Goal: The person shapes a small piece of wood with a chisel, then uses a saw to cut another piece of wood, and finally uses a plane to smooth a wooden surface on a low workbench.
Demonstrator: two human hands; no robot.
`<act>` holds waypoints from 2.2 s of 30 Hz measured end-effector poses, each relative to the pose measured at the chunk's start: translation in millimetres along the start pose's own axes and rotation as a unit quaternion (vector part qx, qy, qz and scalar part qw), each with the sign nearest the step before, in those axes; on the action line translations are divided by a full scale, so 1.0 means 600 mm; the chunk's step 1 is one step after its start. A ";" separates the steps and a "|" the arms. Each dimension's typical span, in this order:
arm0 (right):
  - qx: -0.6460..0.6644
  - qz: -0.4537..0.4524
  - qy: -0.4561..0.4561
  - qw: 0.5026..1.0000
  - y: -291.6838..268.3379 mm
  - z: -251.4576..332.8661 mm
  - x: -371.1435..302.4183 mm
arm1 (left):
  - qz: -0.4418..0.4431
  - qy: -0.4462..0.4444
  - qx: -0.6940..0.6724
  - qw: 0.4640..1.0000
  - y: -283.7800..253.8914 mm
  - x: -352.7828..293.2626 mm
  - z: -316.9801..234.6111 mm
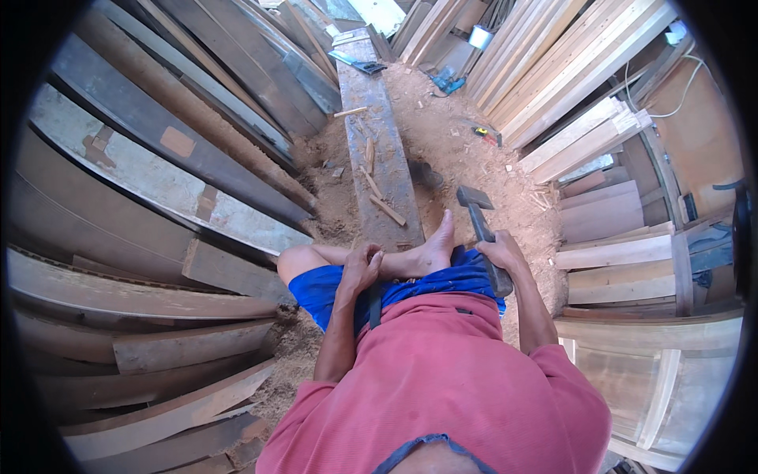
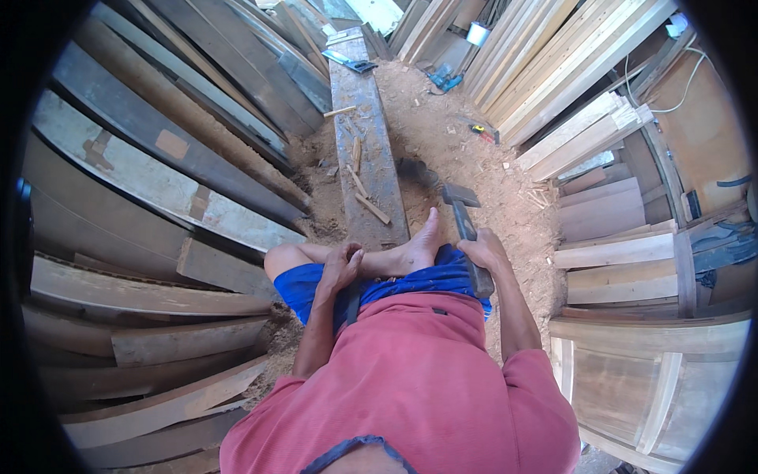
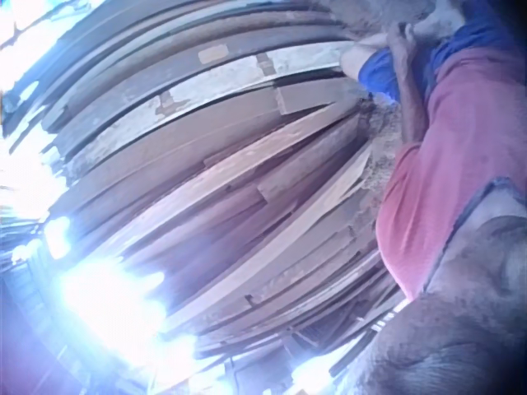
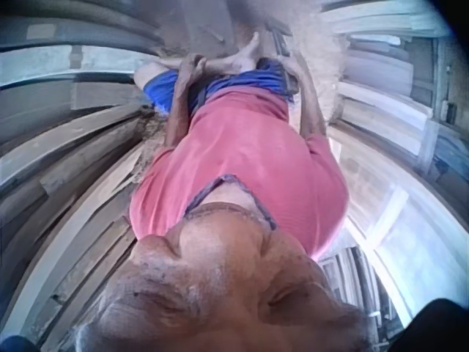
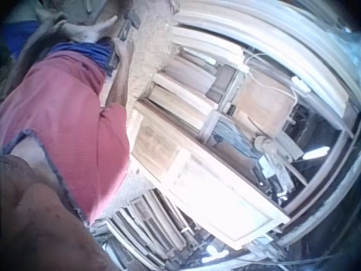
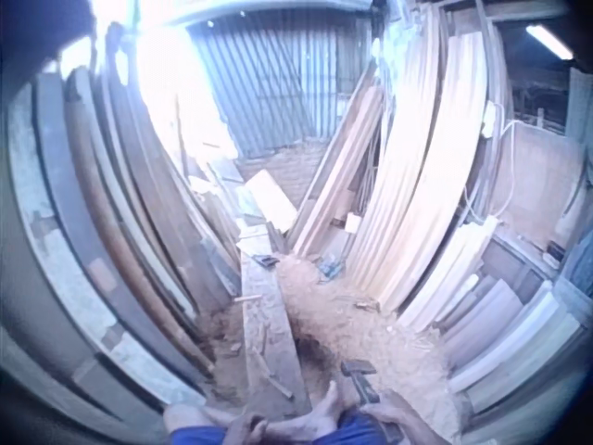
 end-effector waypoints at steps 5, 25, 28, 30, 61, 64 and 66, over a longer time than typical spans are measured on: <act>0.018 0.007 0.028 0.999 0.076 -0.128 -0.002 | -0.037 -0.040 -0.017 0.998 -0.043 -0.029 0.020; 0.011 0.055 0.171 0.984 0.079 -0.282 0.030 | -0.043 -0.051 0.221 0.973 -0.069 0.109 0.037; 0.006 0.040 0.203 0.978 0.081 -0.312 0.028 | 0.041 -0.105 0.267 0.957 0.019 0.153 0.051; 0.037 0.079 0.222 0.971 0.084 -0.316 0.031 | 0.059 -0.102 0.271 0.955 0.058 0.175 0.075; -0.109 0.127 -0.117 0.979 -0.210 0.313 0.414 | 0.314 -0.276 0.290 0.861 0.153 0.232 0.146; -0.089 0.085 -0.226 0.966 -0.184 0.471 0.441 | 0.267 -0.336 0.257 0.866 0.149 0.215 0.158; -0.087 0.107 -0.236 0.962 -0.152 0.567 0.462 | 0.255 -0.355 0.235 0.868 0.152 0.210 0.155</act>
Point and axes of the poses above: each hand's wrist, its own x-axis towards the middle knuckle, its own y-axis out of the palm, z = x × y, the point moved 7 cm from there along x, towards the middle knuckle, and after that the axes turned 14 degrees about y, right-handed, at the moved point
